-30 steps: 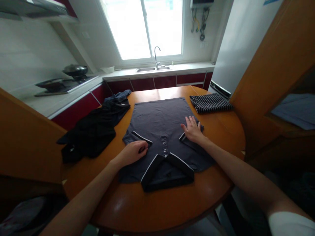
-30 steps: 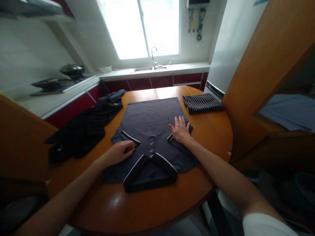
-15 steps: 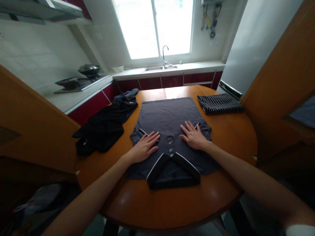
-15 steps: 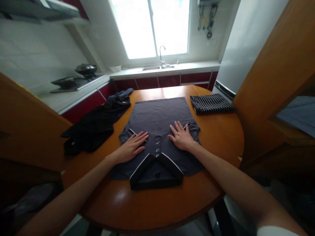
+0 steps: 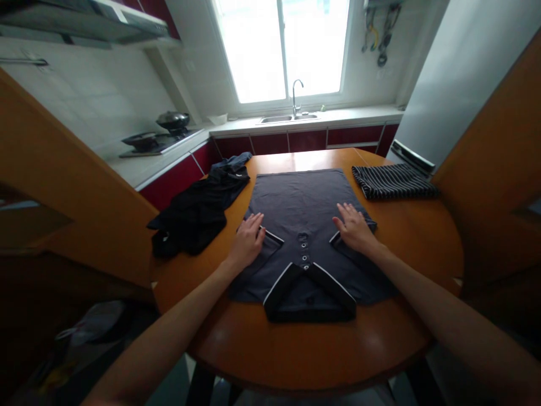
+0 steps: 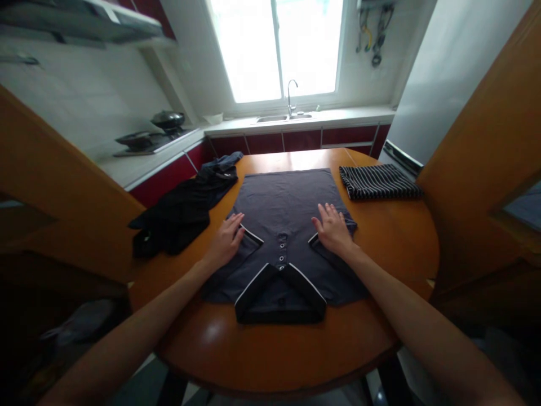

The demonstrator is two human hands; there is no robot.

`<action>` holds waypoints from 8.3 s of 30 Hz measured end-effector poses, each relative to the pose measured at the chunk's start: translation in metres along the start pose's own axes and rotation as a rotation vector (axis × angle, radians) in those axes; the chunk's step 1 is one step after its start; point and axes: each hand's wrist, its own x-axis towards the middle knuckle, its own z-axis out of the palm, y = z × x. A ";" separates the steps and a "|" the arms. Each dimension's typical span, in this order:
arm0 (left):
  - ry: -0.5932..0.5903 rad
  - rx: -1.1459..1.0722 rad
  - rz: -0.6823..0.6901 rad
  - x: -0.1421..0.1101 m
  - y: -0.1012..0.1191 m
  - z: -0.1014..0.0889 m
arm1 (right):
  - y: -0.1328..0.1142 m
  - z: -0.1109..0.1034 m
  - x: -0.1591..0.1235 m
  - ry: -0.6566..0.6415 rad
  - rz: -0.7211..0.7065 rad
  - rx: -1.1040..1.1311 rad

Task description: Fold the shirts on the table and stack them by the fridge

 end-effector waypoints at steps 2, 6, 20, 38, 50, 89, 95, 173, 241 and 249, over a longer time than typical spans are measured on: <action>-0.009 0.087 -0.118 0.000 -0.009 0.007 | 0.008 0.003 0.001 0.027 0.088 -0.036; -0.160 0.178 -0.159 -0.004 -0.020 0.017 | 0.017 0.013 0.000 -0.011 0.150 -0.127; -0.247 0.110 0.183 -0.024 0.004 -0.006 | 0.004 -0.002 -0.024 0.126 -0.066 -0.147; -0.344 0.114 0.359 -0.069 -0.012 -0.023 | 0.049 -0.020 -0.041 -0.102 -0.271 0.009; -0.314 -0.129 0.267 -0.069 -0.007 -0.030 | 0.051 -0.014 -0.043 0.016 -0.211 0.111; -0.235 -0.224 0.112 -0.103 -0.005 -0.074 | 0.068 -0.032 -0.038 0.384 0.270 0.623; -0.224 -0.060 0.123 -0.121 0.002 -0.086 | 0.069 -0.031 -0.037 0.383 0.268 0.613; -0.010 -0.244 0.198 -0.141 -0.019 -0.080 | 0.068 -0.024 -0.033 0.351 0.116 0.542; -0.348 -0.435 0.228 -0.100 0.066 -0.056 | -0.031 -0.047 -0.145 -0.063 -0.623 0.290; -0.307 -0.453 -0.067 -0.084 0.071 -0.051 | -0.034 -0.035 -0.129 -0.089 -0.303 0.454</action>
